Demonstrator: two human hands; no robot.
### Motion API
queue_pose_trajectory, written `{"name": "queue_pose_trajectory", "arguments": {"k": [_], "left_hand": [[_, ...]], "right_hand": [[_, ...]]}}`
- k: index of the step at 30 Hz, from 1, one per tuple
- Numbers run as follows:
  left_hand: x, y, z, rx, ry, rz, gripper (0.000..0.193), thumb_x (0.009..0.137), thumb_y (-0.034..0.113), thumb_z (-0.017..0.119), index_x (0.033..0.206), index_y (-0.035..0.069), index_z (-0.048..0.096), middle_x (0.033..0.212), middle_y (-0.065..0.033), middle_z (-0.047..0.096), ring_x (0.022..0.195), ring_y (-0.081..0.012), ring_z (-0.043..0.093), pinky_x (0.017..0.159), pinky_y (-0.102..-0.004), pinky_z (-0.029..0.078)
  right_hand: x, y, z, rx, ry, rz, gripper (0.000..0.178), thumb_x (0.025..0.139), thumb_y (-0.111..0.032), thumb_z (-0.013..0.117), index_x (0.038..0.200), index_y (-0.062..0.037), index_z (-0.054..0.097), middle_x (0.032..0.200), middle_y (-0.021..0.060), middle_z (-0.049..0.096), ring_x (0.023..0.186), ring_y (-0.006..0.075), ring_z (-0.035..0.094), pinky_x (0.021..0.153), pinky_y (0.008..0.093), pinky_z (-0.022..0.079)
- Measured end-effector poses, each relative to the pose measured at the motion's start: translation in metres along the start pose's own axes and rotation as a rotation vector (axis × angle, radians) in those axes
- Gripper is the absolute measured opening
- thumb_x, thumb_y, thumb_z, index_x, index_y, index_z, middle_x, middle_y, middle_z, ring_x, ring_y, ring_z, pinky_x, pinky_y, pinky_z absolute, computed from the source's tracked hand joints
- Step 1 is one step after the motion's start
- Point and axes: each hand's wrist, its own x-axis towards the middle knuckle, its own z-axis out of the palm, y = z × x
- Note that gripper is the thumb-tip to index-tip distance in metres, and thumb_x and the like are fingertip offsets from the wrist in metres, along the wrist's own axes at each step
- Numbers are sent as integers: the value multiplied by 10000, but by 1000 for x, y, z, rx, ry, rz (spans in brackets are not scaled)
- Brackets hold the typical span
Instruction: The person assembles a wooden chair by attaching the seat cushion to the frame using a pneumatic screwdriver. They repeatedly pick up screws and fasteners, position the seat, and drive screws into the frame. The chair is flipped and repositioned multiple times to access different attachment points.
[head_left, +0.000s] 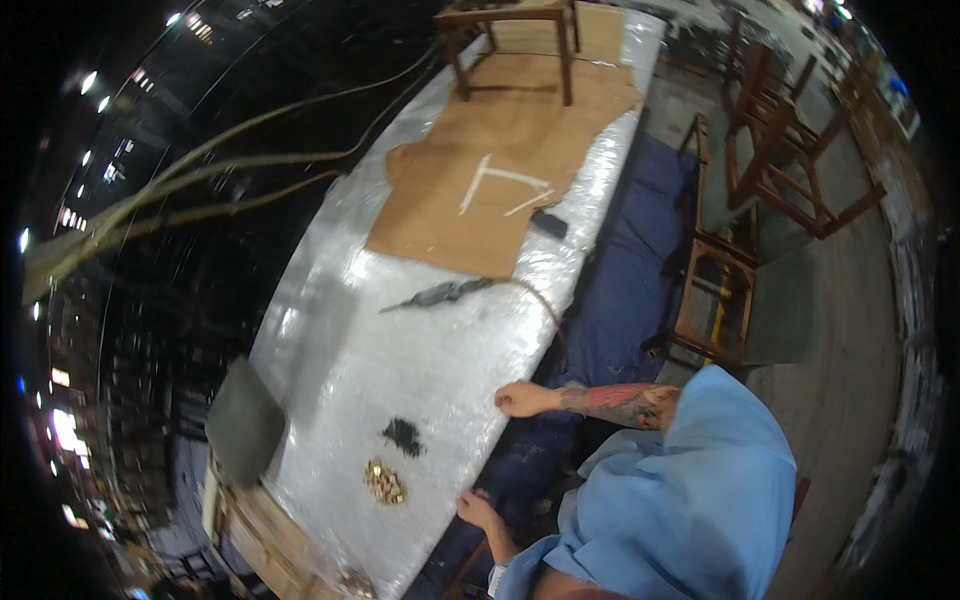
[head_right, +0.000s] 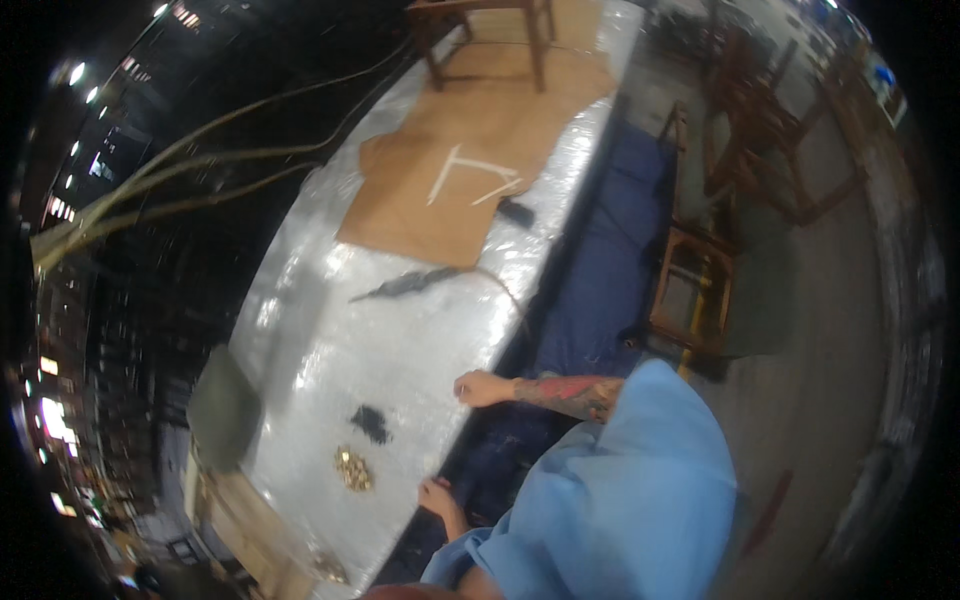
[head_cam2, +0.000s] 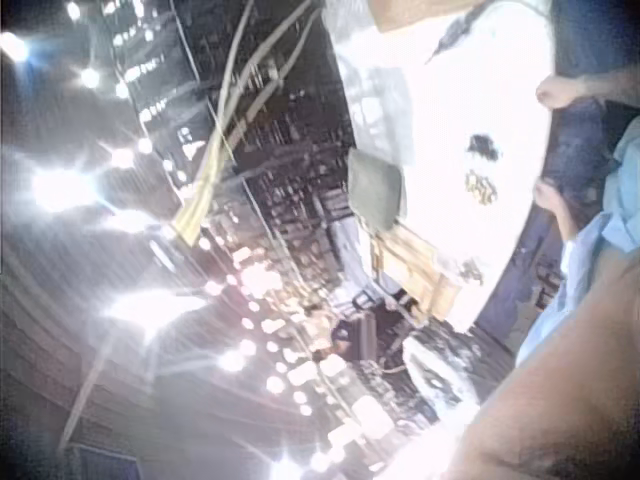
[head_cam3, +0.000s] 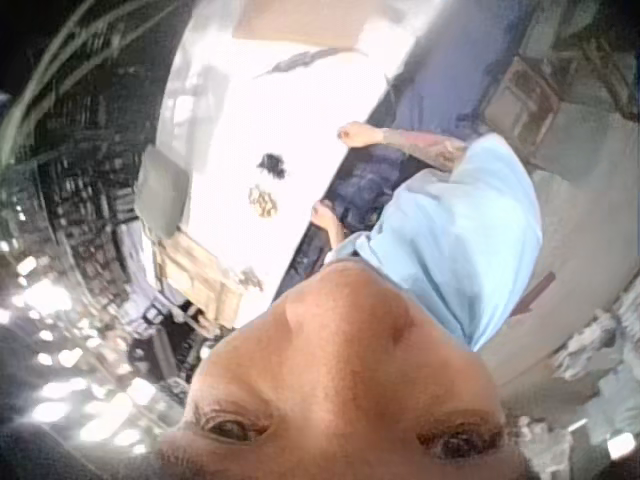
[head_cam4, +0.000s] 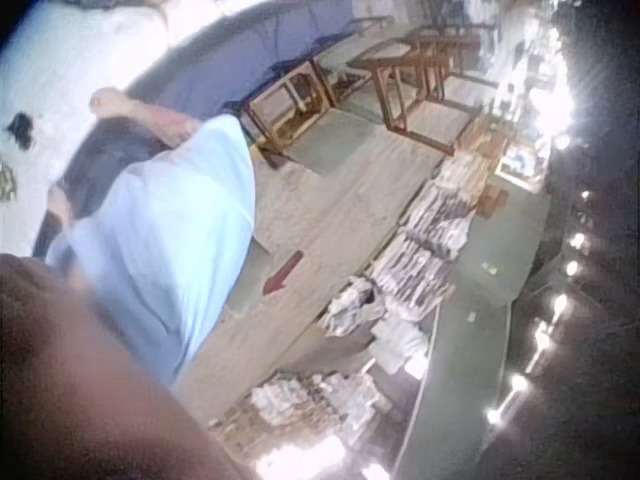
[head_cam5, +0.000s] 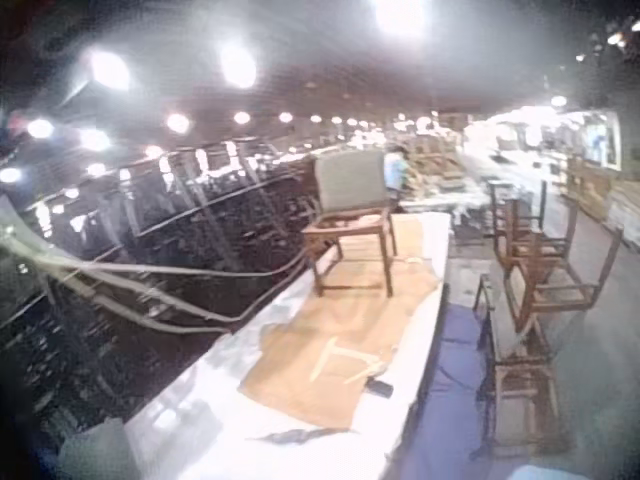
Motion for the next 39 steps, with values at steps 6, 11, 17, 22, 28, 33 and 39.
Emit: {"name": "queue_pose_trajectory", "arguments": {"k": [6,11,17,22,28,33,39], "left_hand": [[74,194,282,404,-412,754,267,887,149,641,1024,-78,610,970,-224,634,932,-334,613,876,-405,480],[142,260,492,675,-416,774,517,930,354,581,1284,-20,548,1299,-264,552,1227,-430,500,1045,-480,386],[143,238,588,966,-55,718,636,959,424,452,1465,45,380,1546,-214,312,1456,-385,226,1121,-650,162],[138,238,595,994,-93,680,651,943,388,483,1470,29,350,1541,-224,297,1453,-384,226,1125,-651,143],[139,251,597,1038,-99,620,646,942,333,493,1477,17,315,1542,-245,268,1444,-400,225,1127,-634,140],[143,249,600,1060,-88,672,630,957,338,480,1472,20,301,1543,-242,254,1453,-393,213,1123,-619,148],[143,253,600,1090,-101,673,617,970,353,452,1468,18,310,1536,-239,261,1463,-386,196,1096,-637,171]], "right_hand": [[2,62,-217,114,736,66,228,903,-202,592,1007,-20,682,894,217,691,805,335,689,720,419,522],[61,69,-384,55,846,14,199,886,-154,598,1002,-19,687,852,189,701,809,291,704,713,384,530],[176,40,-567,-257,838,-188,268,903,-183,608,1080,12,658,962,182,705,894,262,691,803,365,531],[296,11,-762,-895,1116,-346,462,842,-252,635,1220,2,560,1126,201,648,1060,370,617,936,439,484],[393,-22,-901,-1653,1712,-81,336,842,-275,688,1074,-42,620,967,101,645,825,200,606,724,361,469],[401,3,-946,-1236,1165,509,568,730,-462,729,1189,-139,643,1157,124,683,1120,320,626,1011,540,388],[351,-18,-892,-1199,1066,433,488,736,-499,751,1022,-107,692,1016,115,710,1027,326,648,898,516,420]]}}
